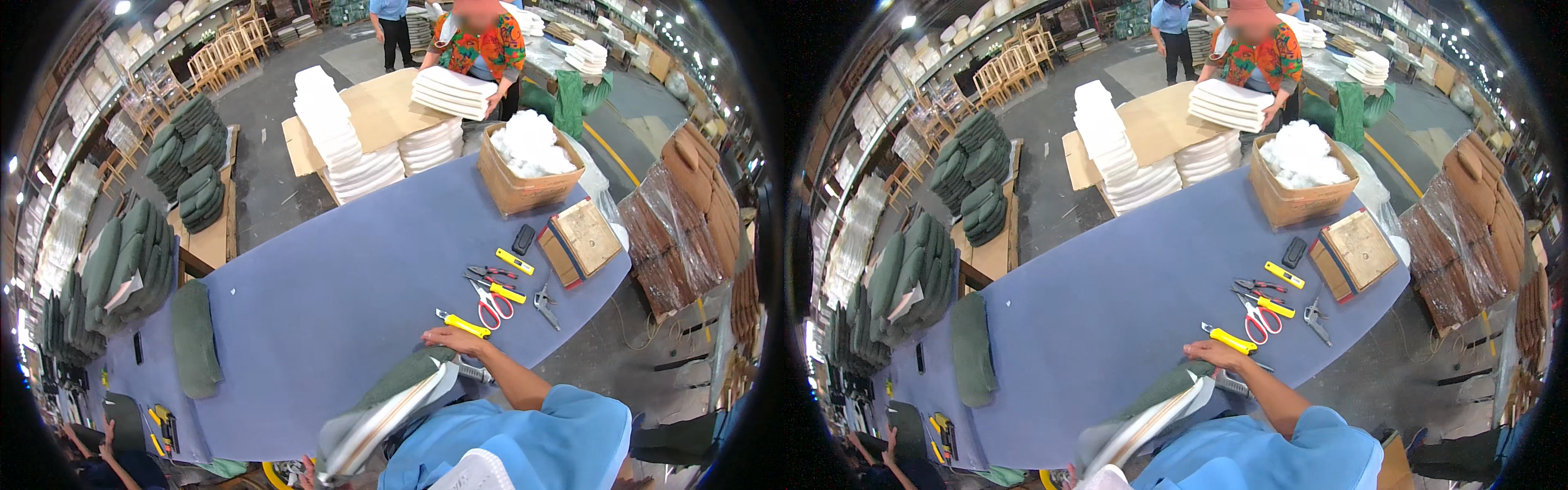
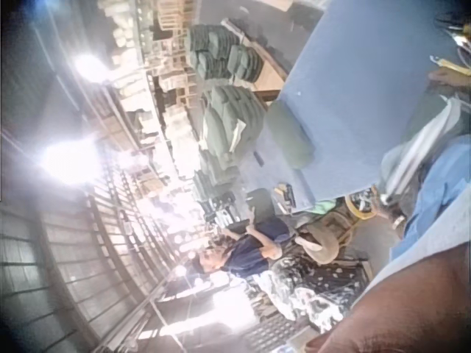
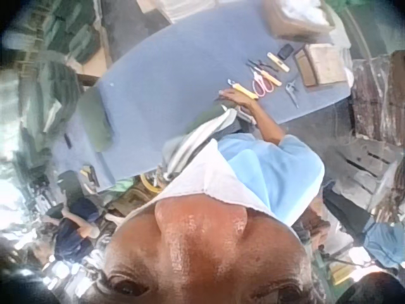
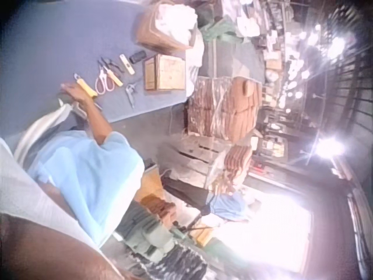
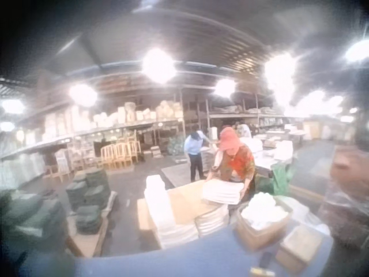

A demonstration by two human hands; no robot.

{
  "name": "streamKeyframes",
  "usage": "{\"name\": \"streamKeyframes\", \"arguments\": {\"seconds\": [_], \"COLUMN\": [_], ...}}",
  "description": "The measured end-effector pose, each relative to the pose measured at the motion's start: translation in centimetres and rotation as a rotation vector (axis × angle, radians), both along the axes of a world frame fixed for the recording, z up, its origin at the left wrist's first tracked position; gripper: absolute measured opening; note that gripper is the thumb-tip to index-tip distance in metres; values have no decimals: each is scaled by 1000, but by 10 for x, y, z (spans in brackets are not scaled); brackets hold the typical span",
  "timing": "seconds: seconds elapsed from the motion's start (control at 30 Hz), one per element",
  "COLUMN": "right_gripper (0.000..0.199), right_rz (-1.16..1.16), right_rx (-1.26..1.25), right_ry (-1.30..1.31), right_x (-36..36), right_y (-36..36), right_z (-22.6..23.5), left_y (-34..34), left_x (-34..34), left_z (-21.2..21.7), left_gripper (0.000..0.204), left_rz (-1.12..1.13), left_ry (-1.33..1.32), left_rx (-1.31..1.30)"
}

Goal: The person assembles a cushion by inserting a foam insert into a fabric cover, smoothing the edges, and securing the cover with a staple gun. They then trim excess fabric with a utility knife and place the finished cushion on a stack.

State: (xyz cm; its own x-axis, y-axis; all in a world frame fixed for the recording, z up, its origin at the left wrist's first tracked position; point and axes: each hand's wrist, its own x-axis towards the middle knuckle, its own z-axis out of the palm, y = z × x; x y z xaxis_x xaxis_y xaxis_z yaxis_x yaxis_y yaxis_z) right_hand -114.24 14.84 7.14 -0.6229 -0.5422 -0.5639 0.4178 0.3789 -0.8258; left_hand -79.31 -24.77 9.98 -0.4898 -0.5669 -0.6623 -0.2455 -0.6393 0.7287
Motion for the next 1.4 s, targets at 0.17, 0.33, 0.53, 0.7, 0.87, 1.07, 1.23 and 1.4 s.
{"name": "streamKeyframes", "arguments": {"seconds": [0.17, 0.33, 0.53, 0.7, 0.87, 1.07, 1.23, 1.4], "right_gripper": [61, 58, 72, 75, 71, 52, 40, 43], "right_rz": [121, 107, 334, 240, 20, -402, -220, -289], "right_rx": [-198, -390, -447, -273, -299, -280, -338, -226], "right_ry": [217, 169, 12, 261, 467, 1298, 1461, 1359], "right_x": [25, 85, 95, 94, 94, 71, 54, 32], "right_y": [-7, -66, -106, -103, -105, -104, -155, -197], "right_z": [28, 33, 8, -40, 73, 236, 296, 263], "left_y": [-54, -20, 33, 94, 95, 81, 57, 34], "left_x": [-50, -166, -240, -264, -255, -254, -242, -232], "left_z": [62, 240, 271, 273, 279, 286, 289, 253], "left_gripper": [51, 46, 57, 51, 45, 53, 49, 35], "left_rz": [186, -96, -418, -629, -769, -1039, -1193, -809], "left_ry": [452, 796, 1066, 1189, 1220, 1328, 1340, 1208], "left_rx": [-599, -1347, -1375, -1229, -1140, -958, -727, -789]}}
